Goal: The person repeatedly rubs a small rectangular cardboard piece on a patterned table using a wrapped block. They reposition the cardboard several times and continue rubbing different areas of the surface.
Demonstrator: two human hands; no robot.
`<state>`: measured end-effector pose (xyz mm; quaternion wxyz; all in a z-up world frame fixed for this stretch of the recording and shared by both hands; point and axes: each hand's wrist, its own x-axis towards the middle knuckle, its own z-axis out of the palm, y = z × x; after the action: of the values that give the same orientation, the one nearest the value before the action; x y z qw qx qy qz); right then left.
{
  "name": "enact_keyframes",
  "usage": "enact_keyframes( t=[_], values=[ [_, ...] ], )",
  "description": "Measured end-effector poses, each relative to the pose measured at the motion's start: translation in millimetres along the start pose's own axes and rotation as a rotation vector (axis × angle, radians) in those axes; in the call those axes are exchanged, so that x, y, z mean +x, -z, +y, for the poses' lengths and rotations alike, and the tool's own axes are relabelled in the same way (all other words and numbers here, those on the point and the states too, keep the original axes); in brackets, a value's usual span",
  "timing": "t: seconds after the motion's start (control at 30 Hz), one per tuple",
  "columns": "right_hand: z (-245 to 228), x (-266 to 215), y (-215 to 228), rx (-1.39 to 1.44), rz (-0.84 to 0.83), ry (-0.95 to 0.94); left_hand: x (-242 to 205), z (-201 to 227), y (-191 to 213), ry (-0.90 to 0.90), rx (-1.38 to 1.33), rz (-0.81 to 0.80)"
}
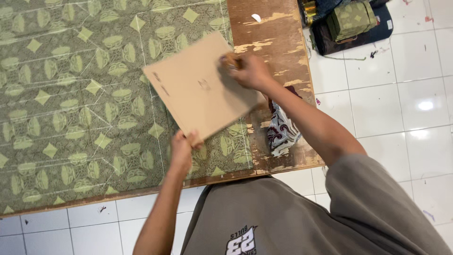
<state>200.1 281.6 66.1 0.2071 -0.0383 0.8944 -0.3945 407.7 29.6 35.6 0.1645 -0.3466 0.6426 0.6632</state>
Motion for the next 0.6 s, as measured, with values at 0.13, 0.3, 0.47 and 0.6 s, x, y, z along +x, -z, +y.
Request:
enact_keyframes(
  t=[0.13,0.3,0.47,0.6],
  values=[
    [42.8,-100.7,32.8,0.286,0.103,-0.069,-28.9,-71.7,-9.4,-0.103,-0.014,-0.099],
    [87.2,-217.1,36.7,0.762,0.248,-0.063,-28.9,-130.1,-9.4,-0.216,-0.267,-0.144],
    [120.0,-313.4,33.5,0.852,0.421,-0.194,-26.8,-147.7,-9.2,-0.274,-0.147,-0.091],
    [140.1,-380.5,41.7,0.846,0.49,-0.282,-28.4,-155.0,-13.6,-0.327,-0.105,-0.059]
  ],
)
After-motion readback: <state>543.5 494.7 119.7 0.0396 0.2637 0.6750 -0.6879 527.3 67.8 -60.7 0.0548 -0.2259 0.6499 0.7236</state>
